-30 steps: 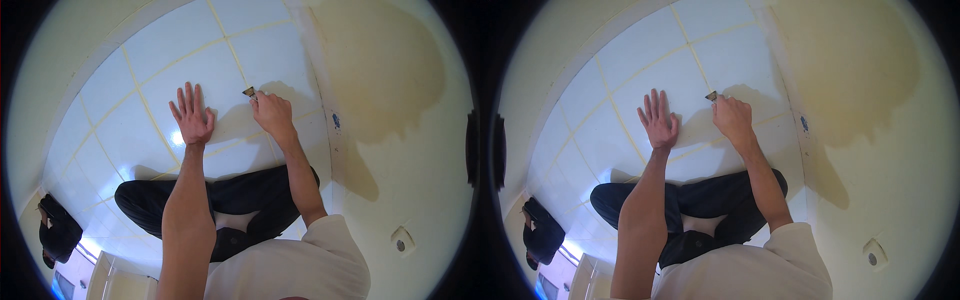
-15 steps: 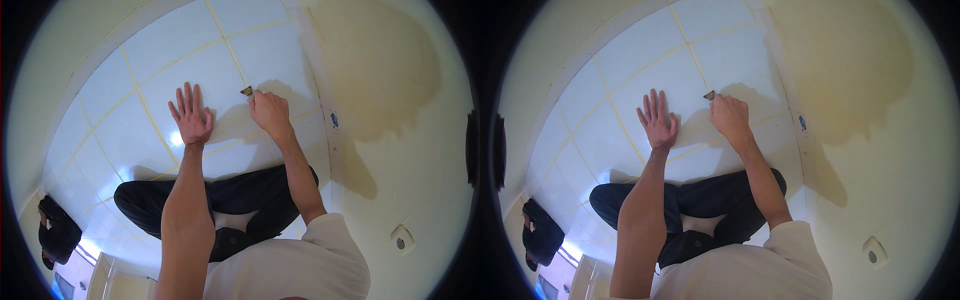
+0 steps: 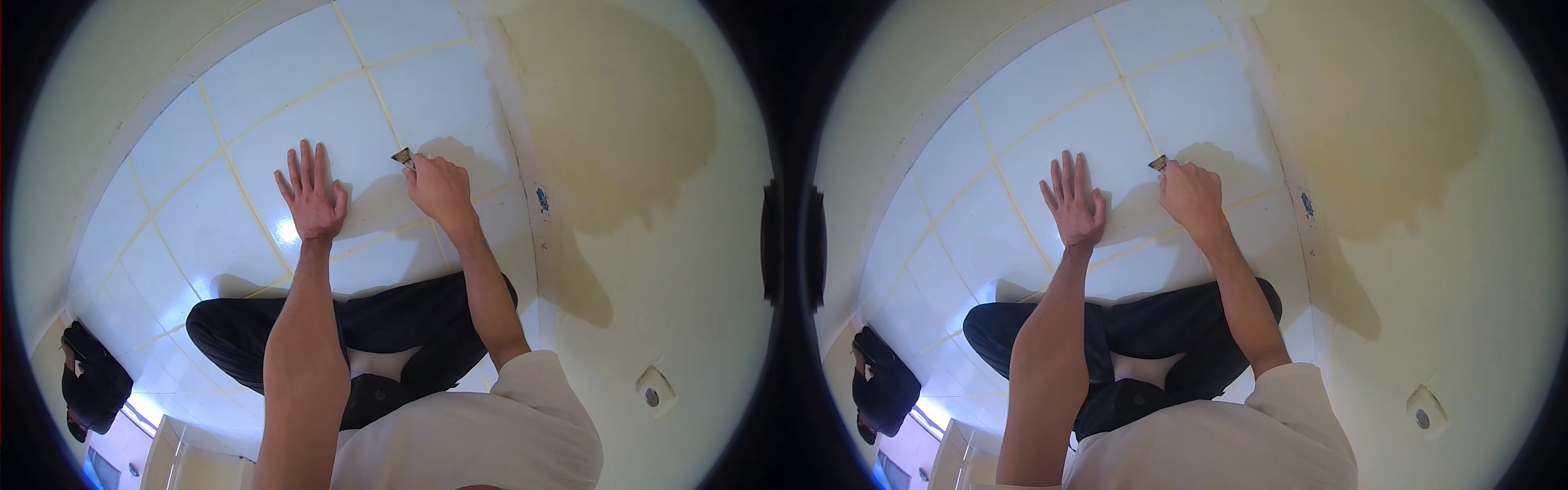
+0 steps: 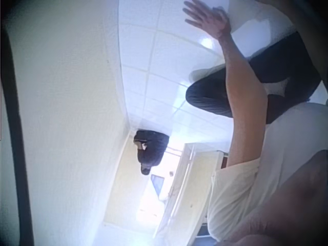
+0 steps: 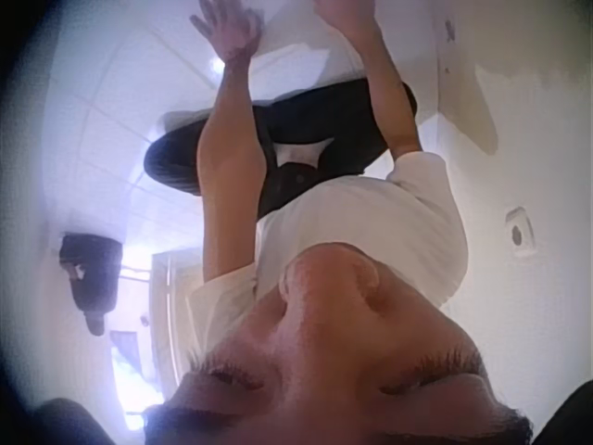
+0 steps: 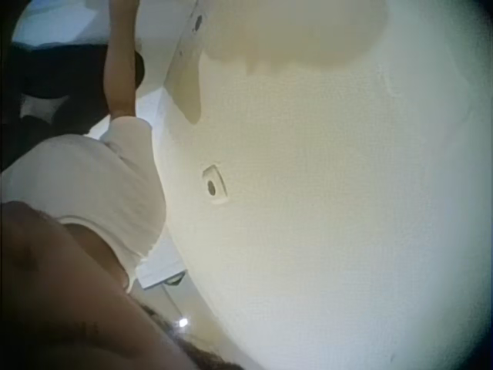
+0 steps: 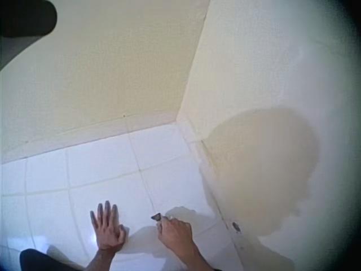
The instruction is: The person scrapes the grout lines between tiles on the floor using a handheld scraper.
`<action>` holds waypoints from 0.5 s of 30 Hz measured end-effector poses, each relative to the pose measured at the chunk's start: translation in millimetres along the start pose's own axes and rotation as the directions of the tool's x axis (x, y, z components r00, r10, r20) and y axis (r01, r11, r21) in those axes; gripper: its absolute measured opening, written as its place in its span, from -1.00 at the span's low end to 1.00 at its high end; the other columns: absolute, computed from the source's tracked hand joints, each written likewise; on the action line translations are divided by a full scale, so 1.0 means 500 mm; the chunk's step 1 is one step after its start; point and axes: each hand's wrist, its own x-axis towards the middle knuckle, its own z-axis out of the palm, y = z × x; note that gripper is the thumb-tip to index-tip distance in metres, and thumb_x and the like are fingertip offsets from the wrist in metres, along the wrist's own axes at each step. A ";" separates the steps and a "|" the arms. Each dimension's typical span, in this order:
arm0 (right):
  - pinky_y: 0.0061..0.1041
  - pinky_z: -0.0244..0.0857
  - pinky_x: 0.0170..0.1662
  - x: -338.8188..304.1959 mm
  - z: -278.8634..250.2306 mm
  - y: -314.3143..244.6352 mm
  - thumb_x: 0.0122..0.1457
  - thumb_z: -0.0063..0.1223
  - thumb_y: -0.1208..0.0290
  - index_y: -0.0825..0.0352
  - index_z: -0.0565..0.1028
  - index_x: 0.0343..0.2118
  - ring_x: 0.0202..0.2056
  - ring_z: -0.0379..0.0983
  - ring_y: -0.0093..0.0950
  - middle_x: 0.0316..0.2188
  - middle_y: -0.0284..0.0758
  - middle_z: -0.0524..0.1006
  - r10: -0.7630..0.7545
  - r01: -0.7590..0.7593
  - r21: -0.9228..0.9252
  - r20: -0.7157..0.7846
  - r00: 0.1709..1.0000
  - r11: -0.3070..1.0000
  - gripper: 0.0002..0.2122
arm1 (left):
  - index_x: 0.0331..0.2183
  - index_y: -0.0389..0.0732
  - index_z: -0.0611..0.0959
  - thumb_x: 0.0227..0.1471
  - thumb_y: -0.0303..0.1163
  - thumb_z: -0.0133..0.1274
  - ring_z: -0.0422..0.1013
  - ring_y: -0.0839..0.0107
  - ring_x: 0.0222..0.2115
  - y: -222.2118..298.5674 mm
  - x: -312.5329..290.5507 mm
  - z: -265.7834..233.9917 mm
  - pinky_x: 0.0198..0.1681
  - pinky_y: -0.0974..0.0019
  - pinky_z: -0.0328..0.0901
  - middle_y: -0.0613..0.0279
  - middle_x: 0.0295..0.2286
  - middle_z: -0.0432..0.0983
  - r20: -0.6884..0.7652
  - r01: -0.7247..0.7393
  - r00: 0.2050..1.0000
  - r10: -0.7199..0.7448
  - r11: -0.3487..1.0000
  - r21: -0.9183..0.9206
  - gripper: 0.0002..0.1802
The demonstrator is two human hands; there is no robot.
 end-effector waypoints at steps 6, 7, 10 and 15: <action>-0.09 0.47 -0.29 0.006 0.004 -0.001 0.29 0.11 0.27 0.37 0.62 -0.30 -0.38 0.64 -0.11 -0.47 -0.11 0.65 -0.003 0.003 -0.019 0.015 1.000 1.000 -0.77 | 0.43 0.02 0.20 0.12 -0.18 -0.05 -0.20 0.07 0.48 -0.005 -0.003 0.008 0.47 -0.33 -0.39 0.22 0.46 -0.07 0.010 0.011 1.000 -0.011 1.000 -0.015 -0.15; -0.09 0.47 -0.29 0.004 0.004 -0.001 0.29 0.11 0.27 0.37 0.62 -0.30 -0.38 0.64 -0.11 -0.47 -0.11 0.65 -0.005 0.005 -0.017 0.013 1.000 1.000 -0.77 | 0.43 0.01 0.21 0.12 -0.18 -0.05 -0.20 0.08 0.48 -0.005 -0.003 0.005 0.47 -0.32 -0.39 0.22 0.46 -0.07 0.007 0.010 1.000 -0.010 1.000 -0.013 -0.15; -0.05 0.42 -0.27 0.000 0.010 0.005 0.34 0.06 0.21 0.34 0.59 -0.27 -0.36 0.61 -0.07 -0.47 -0.11 0.62 0.017 -0.017 -0.007 0.024 1.000 1.000 -0.74 | 0.43 0.01 0.21 0.12 -0.18 -0.05 -0.21 0.08 0.48 -0.004 0.000 0.001 0.47 -0.31 -0.39 0.21 0.46 -0.07 0.006 0.008 1.000 -0.008 1.000 -0.009 -0.16; -0.09 0.47 -0.27 0.006 0.005 -0.003 0.29 0.11 0.27 0.38 0.62 -0.30 -0.36 0.64 -0.09 -0.47 -0.10 0.65 -0.001 0.001 0.023 -0.007 1.000 1.000 -0.76 | 0.43 0.01 0.21 0.13 -0.18 -0.06 -0.21 0.08 0.48 -0.002 -0.004 0.000 0.47 -0.31 -0.40 0.21 0.46 -0.08 0.010 0.008 1.000 -0.008 1.000 -0.002 -0.16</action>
